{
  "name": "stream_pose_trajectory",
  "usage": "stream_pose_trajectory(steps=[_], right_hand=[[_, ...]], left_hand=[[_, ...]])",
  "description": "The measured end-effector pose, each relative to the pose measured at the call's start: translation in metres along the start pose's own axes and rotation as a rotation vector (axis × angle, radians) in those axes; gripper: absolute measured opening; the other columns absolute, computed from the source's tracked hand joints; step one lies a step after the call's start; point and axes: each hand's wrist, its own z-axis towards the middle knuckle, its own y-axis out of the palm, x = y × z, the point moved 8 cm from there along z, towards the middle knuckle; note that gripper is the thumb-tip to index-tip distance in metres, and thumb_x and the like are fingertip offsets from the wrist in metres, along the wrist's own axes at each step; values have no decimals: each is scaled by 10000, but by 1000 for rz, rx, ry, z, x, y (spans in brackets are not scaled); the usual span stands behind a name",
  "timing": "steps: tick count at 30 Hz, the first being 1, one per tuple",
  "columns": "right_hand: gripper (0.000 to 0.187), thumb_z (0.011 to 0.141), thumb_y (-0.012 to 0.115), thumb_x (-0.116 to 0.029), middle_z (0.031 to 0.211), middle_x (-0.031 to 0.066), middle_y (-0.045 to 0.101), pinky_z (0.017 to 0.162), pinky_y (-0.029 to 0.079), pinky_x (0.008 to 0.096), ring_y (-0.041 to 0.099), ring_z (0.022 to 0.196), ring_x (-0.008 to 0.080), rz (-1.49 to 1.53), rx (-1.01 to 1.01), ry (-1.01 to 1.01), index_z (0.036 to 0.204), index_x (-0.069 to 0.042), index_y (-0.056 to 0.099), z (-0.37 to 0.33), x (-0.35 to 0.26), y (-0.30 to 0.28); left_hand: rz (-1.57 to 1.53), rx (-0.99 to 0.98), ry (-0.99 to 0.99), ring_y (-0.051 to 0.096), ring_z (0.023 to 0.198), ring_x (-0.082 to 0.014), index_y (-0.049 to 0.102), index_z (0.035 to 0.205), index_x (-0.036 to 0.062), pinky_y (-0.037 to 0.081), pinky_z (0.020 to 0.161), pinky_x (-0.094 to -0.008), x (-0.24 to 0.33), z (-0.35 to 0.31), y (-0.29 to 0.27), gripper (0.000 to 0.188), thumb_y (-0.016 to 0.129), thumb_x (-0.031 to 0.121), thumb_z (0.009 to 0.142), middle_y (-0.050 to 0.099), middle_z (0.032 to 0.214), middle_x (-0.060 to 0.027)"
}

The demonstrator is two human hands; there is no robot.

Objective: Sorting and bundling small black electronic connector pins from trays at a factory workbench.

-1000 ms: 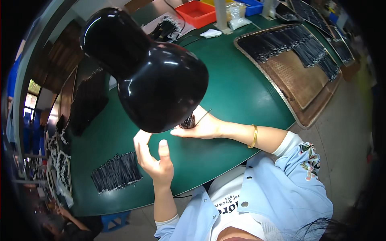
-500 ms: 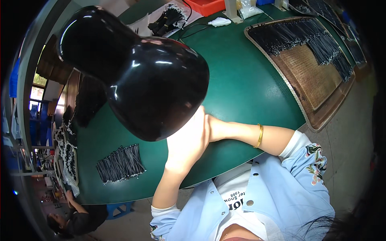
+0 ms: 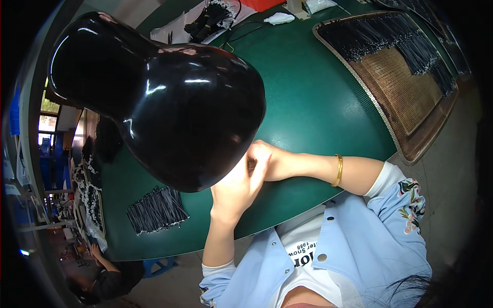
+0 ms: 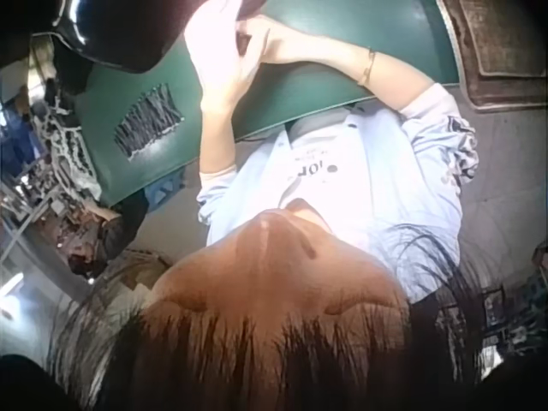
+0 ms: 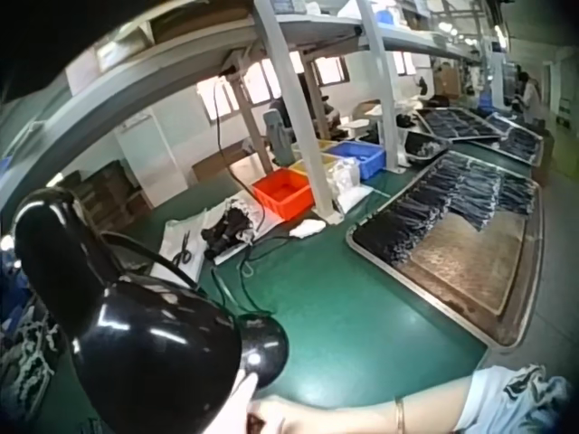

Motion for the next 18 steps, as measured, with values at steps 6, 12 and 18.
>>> stream_pose_trajectory(steps=[6, 12, 18], right_hand=[[272, 874, 458, -262, 773, 28, 582, 663, 438, 243, 541, 694, 96, 633, 179, 138, 776, -40, 579, 1, -10, -24], [303, 890, 425, -303, 868, 47, 577, 597, 474, 231, 551, 724, 94, 636, -30, 319, 984, -52, 566, -14, -18, -10], [322, 873, 509, -314, 939, 57, 578, 756, 459, 273, 549, 852, 126, 506, 81, 215, 1027, -34, 553, -3, -16, -16]], left_hand=[[-611, 232, -526, 534, 758, -140, 521, 830, -16, 426, 714, -264, -66, -41, 3, 272, 449, 243, 876, 550, 855, -85], [-1515, -96, -847, 606, 806, -303, 488, 1072, -78, 500, 716, -383, -71, -94, 95, 580, 433, 454, 848, 597, 909, -206], [-1791, -356, -917, 453, 393, -170, 455, 988, -20, 398, 388, -268, -28, -60, 85, 210, 511, 125, 846, 483, 570, -87]])
